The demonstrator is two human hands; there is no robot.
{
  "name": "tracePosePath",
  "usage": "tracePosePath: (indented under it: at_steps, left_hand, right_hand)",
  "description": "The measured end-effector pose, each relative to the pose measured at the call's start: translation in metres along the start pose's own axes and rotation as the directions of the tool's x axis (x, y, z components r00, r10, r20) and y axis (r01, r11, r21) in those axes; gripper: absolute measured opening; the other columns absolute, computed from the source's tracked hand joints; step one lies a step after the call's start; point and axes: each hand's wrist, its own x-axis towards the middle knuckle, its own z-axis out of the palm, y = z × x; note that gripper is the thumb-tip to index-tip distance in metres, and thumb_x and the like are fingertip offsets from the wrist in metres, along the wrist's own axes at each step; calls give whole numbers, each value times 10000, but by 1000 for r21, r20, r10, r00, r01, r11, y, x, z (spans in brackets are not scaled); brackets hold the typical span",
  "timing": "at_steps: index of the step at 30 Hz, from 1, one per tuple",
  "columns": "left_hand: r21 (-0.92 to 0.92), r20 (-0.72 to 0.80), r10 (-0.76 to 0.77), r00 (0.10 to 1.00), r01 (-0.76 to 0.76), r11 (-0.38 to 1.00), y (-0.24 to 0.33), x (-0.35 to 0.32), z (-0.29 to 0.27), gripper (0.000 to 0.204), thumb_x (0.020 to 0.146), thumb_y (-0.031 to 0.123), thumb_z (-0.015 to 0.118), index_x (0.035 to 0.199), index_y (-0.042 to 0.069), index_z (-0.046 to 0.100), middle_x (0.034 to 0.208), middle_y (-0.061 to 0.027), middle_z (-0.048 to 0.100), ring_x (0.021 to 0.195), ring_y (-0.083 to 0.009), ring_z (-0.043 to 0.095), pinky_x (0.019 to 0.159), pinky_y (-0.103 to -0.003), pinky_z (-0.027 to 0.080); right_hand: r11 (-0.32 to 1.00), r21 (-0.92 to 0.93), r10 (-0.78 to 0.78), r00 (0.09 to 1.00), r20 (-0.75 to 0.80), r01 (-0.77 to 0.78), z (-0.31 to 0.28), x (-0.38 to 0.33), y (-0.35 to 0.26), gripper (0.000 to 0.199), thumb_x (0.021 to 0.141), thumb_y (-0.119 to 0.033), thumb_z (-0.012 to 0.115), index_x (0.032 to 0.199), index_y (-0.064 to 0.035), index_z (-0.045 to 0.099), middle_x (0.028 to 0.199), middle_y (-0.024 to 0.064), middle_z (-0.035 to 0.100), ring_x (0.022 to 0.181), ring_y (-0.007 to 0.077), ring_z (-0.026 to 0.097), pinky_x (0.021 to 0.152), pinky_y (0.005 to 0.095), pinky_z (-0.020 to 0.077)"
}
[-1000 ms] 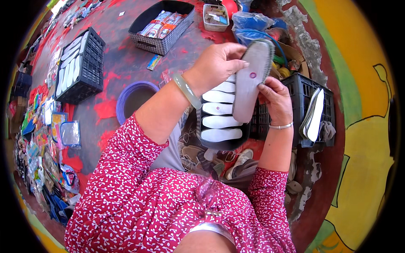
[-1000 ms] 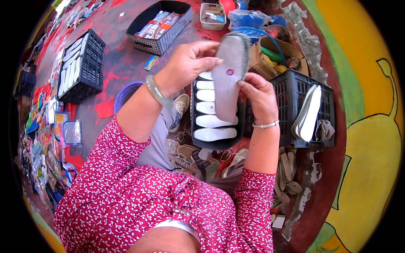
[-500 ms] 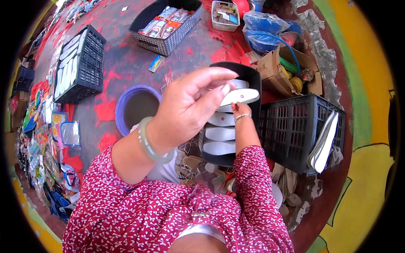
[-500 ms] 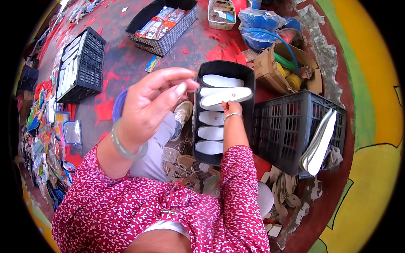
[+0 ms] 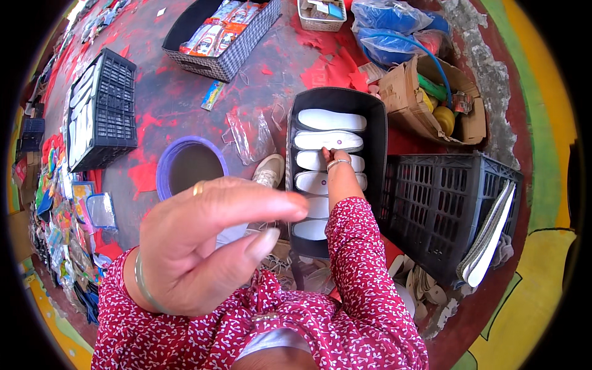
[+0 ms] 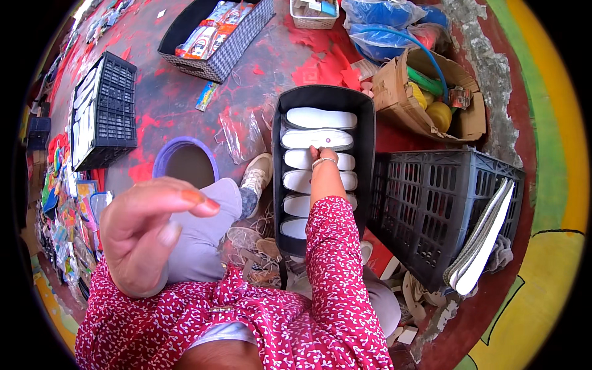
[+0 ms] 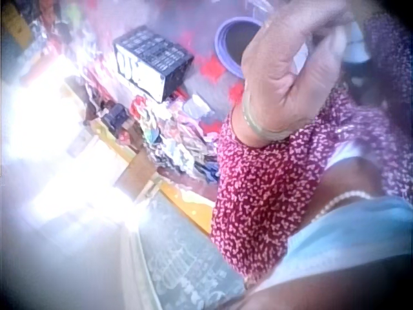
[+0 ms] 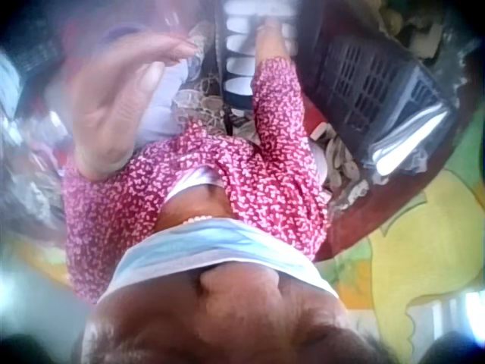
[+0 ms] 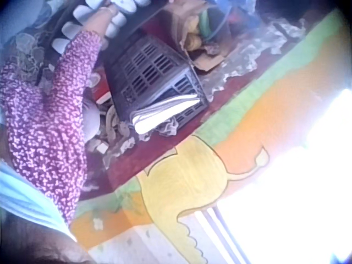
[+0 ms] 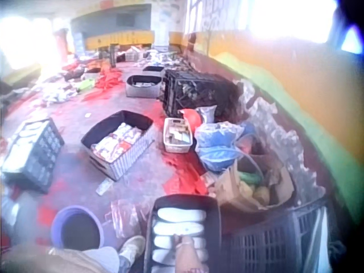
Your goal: The person sorts through stacks of white shoe insoles, checking them individually by hand and placing them into a black plastic crate.
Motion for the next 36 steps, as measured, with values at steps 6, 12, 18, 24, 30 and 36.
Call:
tracePosePath:
  at_steps: [6,12,18,24,30,36]
  left_hand:
    - [-8,-8,33,999,-33,999,-2,0,1,267,806,72,494,1020,-73,561,881,-210,638,828,-281,626,793,-381,484]
    - [-12,5,50,999,-50,999,-3,-1,2,259,813,78,494,1011,-71,566,876,-206,640,820,-286,632,768,-374,492]
    - [-4,-14,56,998,-56,998,3,-3,9,235,821,70,491,996,-61,576,856,-201,643,797,-284,636,748,-376,497]
    - [-4,-51,17,999,-18,1000,5,-2,14,212,833,91,507,971,-52,582,837,-193,646,784,-278,636,741,-371,496]
    - [50,-68,40,997,-36,998,6,2,19,209,845,121,498,944,-43,584,825,-184,644,764,-268,633,732,-357,491]
    - [32,-119,4,993,0,999,3,0,18,215,851,136,485,927,-40,581,806,-175,639,737,-260,624,710,-354,488]
  right_hand:
    - [999,-54,-4,999,-33,2,7,-10,-2,140,885,3,482,984,99,506,874,171,598,656,270,665,529,288,579]
    - [996,-85,-42,994,-97,33,15,-28,-11,126,879,6,496,959,93,539,838,160,616,626,257,664,509,290,560]
    - [719,-668,-169,980,102,193,11,-27,-15,214,874,-118,568,822,89,588,738,173,638,535,222,634,438,305,522]
    - [-468,-614,-170,617,769,636,13,-49,16,222,818,-299,593,907,-125,699,892,138,672,831,320,636,767,395,496]
    - [-636,-428,107,622,775,642,35,-25,50,236,826,-242,529,983,-167,688,994,140,649,927,331,611,832,377,492]
    - [-659,-428,83,626,776,618,44,-40,48,257,863,-261,505,995,-129,682,1025,152,638,946,333,606,834,384,489]
